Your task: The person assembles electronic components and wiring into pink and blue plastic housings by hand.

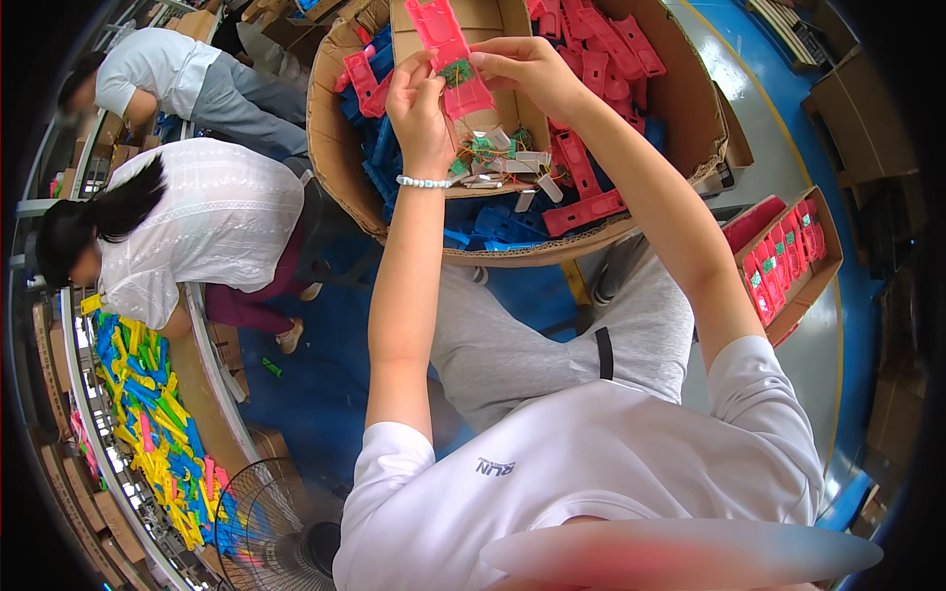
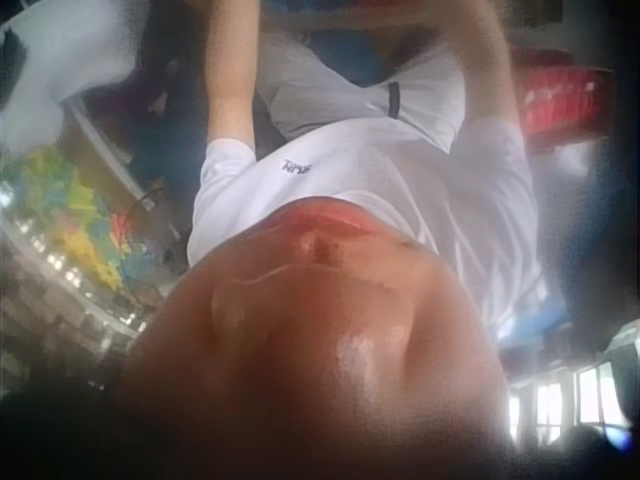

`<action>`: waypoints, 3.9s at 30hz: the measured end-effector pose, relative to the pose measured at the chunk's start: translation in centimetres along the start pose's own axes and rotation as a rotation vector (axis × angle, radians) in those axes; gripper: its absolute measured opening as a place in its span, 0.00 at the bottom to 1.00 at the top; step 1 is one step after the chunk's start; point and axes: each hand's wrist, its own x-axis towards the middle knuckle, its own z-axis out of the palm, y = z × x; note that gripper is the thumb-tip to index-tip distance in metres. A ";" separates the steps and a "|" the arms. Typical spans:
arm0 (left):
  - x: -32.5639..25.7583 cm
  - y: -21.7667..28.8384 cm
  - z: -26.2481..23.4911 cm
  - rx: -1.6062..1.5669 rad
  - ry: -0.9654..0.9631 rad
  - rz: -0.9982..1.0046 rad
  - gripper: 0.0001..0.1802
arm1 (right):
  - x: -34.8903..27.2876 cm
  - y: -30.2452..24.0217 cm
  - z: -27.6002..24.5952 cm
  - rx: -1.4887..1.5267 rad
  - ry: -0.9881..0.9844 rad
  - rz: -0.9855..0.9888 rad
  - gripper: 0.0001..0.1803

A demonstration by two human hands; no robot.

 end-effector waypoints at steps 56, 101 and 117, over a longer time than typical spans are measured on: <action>0.7 -0.9 -1.2 0.281 0.038 -0.117 0.36 | 2.0 2.6 -3.2 -0.798 0.308 -0.477 0.16; -12.4 8.3 10.5 -0.391 -0.371 -0.600 0.31 | -10.5 -9.2 -2.3 -0.878 0.262 -1.123 0.13; -16.5 2.9 14.7 0.149 -0.444 -0.309 0.11 | -23.0 -8.2 -6.7 0.325 0.019 -0.209 0.20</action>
